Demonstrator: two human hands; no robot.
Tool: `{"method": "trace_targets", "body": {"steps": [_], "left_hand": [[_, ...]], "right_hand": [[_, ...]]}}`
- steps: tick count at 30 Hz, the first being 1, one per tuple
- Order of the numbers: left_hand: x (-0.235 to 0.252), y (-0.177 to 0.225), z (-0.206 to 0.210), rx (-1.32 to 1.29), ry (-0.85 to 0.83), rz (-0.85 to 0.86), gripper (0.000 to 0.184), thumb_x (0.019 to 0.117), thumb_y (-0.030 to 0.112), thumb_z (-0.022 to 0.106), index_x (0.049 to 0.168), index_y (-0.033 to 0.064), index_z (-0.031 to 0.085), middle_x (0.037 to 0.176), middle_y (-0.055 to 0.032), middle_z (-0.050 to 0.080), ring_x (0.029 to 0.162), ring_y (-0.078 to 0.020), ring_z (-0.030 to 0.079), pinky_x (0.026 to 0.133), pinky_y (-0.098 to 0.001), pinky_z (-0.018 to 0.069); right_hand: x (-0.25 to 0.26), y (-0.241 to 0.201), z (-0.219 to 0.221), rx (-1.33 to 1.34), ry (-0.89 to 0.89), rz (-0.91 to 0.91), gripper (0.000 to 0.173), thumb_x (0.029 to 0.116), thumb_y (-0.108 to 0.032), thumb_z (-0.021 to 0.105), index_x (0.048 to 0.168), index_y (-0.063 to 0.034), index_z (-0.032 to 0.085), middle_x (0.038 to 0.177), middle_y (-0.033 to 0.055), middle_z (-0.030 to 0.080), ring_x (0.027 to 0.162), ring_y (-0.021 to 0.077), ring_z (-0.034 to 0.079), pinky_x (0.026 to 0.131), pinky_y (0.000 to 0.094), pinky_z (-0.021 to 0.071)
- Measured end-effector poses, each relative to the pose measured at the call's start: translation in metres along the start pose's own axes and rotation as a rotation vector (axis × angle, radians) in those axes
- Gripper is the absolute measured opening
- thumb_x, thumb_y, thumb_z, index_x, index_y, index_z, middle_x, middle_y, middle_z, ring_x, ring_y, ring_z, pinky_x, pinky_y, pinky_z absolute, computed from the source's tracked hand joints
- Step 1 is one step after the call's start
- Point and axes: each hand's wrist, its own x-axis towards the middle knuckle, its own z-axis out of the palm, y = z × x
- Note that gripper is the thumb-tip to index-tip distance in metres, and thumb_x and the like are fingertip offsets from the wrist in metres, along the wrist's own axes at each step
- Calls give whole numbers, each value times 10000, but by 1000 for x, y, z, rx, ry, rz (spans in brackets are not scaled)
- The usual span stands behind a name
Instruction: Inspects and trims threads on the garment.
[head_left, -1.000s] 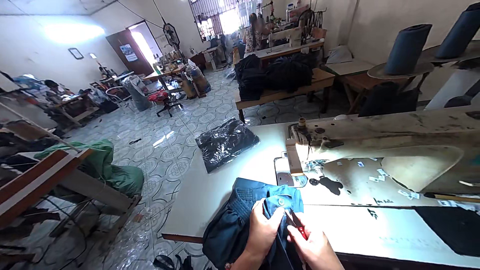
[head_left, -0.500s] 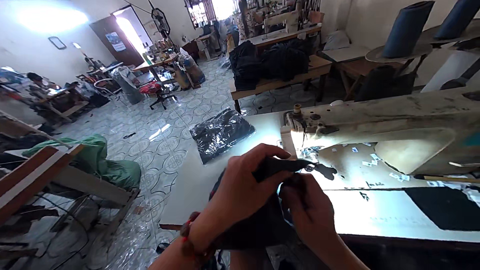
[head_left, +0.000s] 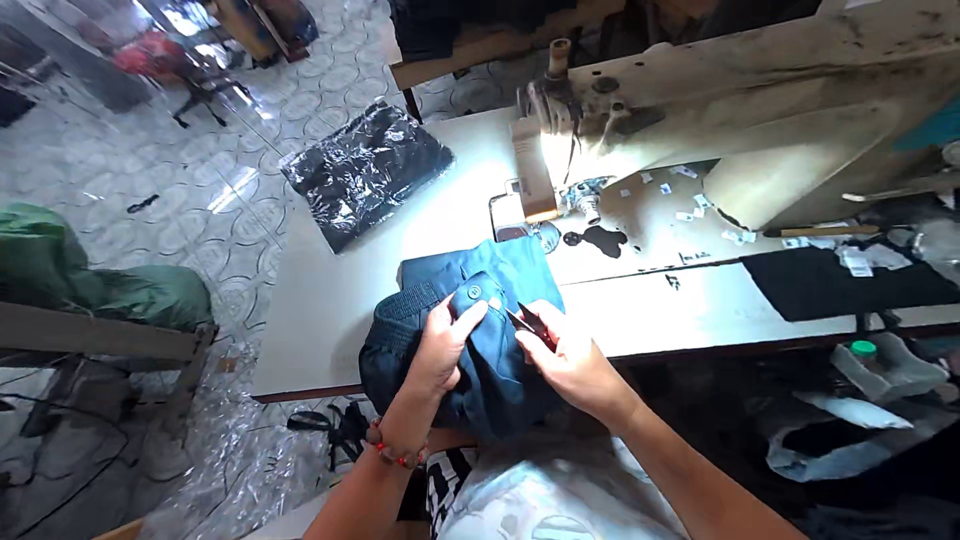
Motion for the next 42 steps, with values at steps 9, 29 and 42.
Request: {"method": "trace_targets", "body": {"steps": [9,29,42], "left_hand": [[-7,2,2,-1,-20,8,327,1035,73,566,1356,9,573,1060,-113,731,920,-159,724,856,-336,612],[-11,0,10,88,-25,130,258,995,23,613,1250,-12,620,993,-97,736,866,-146,724,815,-323,616],[-11,-2,13,122,-12,148,286,980,7,621,1265,-16,609,971,-96,736,847,-142,725,800,-317,619]], "right_hand": [[10,-2,-5,-228,-55,-53,261,1021,-228,551,1229,-100,644,897,54,692,801,118,664,759,333,556],[9,-13,-21,-311,-146,-23,203,1030,-221,558,1173,-110,652,843,53,668,766,152,655,715,385,544],[5,-3,-5,-119,-24,-25,192,1006,-188,578,1139,-76,659,820,46,663,711,101,636,690,303,544]]}}
